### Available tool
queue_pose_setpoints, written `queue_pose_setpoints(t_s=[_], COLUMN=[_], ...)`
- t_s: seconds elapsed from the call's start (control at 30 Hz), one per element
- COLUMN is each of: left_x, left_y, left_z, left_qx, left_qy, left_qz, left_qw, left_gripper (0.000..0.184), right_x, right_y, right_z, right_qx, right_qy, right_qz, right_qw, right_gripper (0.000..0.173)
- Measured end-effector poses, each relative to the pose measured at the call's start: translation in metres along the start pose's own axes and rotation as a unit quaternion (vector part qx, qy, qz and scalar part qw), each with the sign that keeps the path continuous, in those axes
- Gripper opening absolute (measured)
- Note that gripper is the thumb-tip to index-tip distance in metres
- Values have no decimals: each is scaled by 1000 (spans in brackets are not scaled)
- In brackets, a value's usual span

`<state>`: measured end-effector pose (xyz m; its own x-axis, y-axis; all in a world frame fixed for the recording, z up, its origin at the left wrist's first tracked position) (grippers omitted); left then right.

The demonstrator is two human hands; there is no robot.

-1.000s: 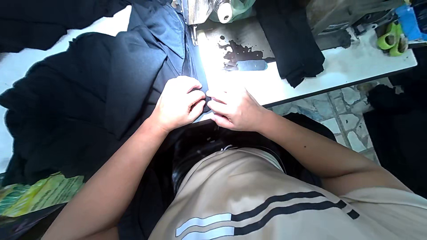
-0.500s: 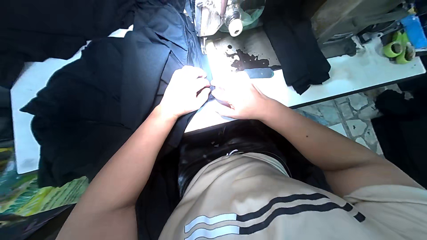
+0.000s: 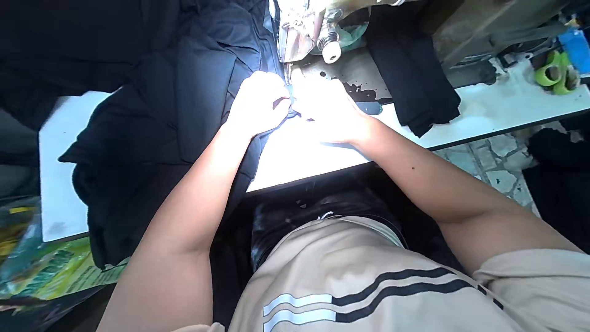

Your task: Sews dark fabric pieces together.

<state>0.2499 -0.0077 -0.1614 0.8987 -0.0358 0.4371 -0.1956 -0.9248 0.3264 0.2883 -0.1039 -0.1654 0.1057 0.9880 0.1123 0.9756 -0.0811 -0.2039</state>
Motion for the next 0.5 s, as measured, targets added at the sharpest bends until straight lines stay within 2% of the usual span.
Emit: queue_pose_setpoints(t_s=[0.07, 0.13, 0.23, 0.33, 0.4, 0.43, 0.5], left_x=[3, 5, 6, 7, 9, 9, 10], left_y=[-4, -7, -7, -9, -11, -12, -14], left_z=[0, 1, 2, 3, 3, 3, 3], left_qx=[1, 6, 4, 3, 2, 2, 1], left_qy=[3, 0, -4, -4, -6, -7, -8], left_qz=[-8, -15, -16, -13, -9, -7, -8], left_qw=[1000, 1000, 1000, 1000, 1000, 1000, 1000], left_gripper=[31, 31, 32, 32, 33, 34, 34], right_x=[-2, -21, -89, -178, -218, -228, -238], right_y=[5, 15, 49, 128, 167, 177, 184], right_z=[-3, -19, -84, -127, -122, -112, -92], right_qx=[-11, 5, 16, -58, -83, -84, -87], right_qy=[-14, 23, 223, 370, 379, 361, 346], right_qz=[16, 32, 54, 170, 266, 291, 292], right_qw=[1000, 999, 973, 911, 883, 882, 887], right_gripper=[36, 43, 34, 40, 44, 46, 49])
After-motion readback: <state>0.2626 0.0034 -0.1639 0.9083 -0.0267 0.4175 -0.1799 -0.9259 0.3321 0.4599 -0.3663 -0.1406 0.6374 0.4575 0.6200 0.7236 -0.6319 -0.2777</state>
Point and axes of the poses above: each hand's wrist, its own x-axis towards the middle knuckle, its own z-axis out of the palm, y = z × x, the point moved 9 cm from there along x, towards the middle knuckle, and after that the axes turned 5 degrees about -z, right-handed, at the moved point
